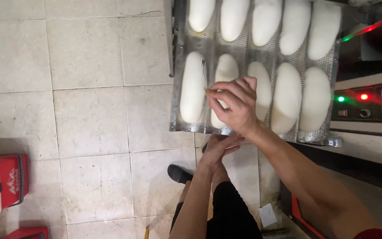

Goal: Scoring long loaves of dough on cooling rack trays using a razor tool before baking.

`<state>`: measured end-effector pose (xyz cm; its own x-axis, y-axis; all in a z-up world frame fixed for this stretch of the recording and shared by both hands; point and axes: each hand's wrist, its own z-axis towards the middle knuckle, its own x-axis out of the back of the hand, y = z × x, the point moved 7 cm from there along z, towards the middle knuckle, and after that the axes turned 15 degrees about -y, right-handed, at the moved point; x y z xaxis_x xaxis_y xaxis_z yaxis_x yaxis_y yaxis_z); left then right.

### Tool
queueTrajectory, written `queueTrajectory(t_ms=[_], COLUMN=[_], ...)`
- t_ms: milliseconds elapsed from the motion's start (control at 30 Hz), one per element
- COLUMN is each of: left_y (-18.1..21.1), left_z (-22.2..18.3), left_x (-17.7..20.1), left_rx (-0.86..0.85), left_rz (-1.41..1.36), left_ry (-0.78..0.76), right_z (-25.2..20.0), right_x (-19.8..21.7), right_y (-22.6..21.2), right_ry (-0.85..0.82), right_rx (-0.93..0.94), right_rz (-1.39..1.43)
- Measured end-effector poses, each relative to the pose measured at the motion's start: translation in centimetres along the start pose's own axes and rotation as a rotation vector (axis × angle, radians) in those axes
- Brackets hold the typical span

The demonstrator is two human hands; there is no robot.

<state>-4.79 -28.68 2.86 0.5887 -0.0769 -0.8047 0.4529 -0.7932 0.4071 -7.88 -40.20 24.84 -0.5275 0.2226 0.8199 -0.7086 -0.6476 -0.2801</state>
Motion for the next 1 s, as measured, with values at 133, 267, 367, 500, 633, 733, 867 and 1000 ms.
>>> queueTrajectory(t_ms=[133,267,367,500,633,733,867,1000], left_y=[2.5,4.7,5.0,5.4,5.0,5.2,5.9,5.0], left_z=[-2.0,-3.8,-4.1,-4.7,-4.7,-5.0,-5.7,-5.1], left_x=[1.1,1.2,1.1,0.7,1.7,1.7,1.3,2.1], left_rx=[-0.086,-0.107,-0.058,-0.046,-0.069,-0.079,-0.072,-0.080], left_rz=[0.014,0.026,0.079,0.050,0.043,0.025,0.027,0.003], left_ry=[0.004,-0.018,-0.012,-0.037,-0.054,-0.061,-0.075,-0.095], right_z=[1.7,1.3,1.3,1.8,3.3,3.0,3.5,0.9], right_x=[-0.7,-2.0,-2.3,-1.3,-0.3,-1.6,-2.2,-4.0], right_y=[-0.9,-0.6,-0.4,-0.8,-1.6,-0.2,-0.6,0.0], right_ry=[-0.035,-0.070,-0.102,-0.066,-0.072,-0.105,-0.104,-0.156], right_rx=[-0.016,-0.052,-0.091,-0.104,-0.132,-0.118,-0.090,-0.034], right_rz=[-0.038,-0.043,-0.027,-0.022,-0.028,-0.029,-0.043,-0.066])
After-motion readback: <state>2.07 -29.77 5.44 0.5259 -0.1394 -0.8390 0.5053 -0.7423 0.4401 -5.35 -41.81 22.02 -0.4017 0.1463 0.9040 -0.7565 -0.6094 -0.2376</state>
